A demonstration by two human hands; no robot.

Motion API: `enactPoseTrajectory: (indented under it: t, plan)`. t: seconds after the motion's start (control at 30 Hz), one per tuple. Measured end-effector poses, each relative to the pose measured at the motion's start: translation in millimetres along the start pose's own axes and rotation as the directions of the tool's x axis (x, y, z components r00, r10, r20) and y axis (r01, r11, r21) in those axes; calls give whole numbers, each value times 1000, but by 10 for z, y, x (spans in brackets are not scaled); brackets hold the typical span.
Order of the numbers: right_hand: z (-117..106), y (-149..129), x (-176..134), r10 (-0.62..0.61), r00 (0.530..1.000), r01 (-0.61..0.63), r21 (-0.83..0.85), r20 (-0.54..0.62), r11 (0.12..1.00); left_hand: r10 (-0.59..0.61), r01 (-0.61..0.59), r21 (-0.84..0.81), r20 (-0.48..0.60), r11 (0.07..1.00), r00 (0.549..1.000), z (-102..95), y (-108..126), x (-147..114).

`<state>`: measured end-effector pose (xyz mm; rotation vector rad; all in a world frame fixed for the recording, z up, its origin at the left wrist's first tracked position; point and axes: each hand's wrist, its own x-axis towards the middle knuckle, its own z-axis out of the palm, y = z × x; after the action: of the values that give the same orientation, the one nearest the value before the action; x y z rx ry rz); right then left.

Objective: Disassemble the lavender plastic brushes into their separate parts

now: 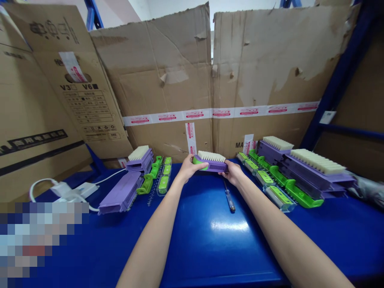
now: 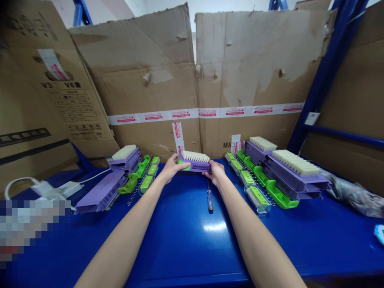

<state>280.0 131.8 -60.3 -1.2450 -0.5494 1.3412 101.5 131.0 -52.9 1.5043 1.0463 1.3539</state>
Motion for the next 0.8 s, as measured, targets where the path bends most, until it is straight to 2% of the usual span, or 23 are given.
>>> enactPoseTrajectory:
  t: [0.1, 0.23, 0.4, 0.6, 0.8]
  plan:
    - [11, -12, -18, 11, 1000, -12, 10, 24, 1000, 29, -29, -17, -3, 999, 1000, 10, 28, 1]
    - [1, -39, -41, -5, 998, 3, 26, 63, 1000, 80, -79, 59, -15, 995, 997, 54, 107, -11]
    - [1, -42, -16, -8, 999, 7, 26, 38, 1000, 107, -99, 142, -54, 985, 993, 80, 181, -31]
    - [3, 21, 46, -56, 998, 58, 34, -40, 998, 100, -73, 212, -120, 974, 988, 50, 73, 8]
    - [-2, 72, 52, -81, 994, 87, 86, -69, 993, 152, -102, 297, -152, 950, 977, 55, -9, 16]
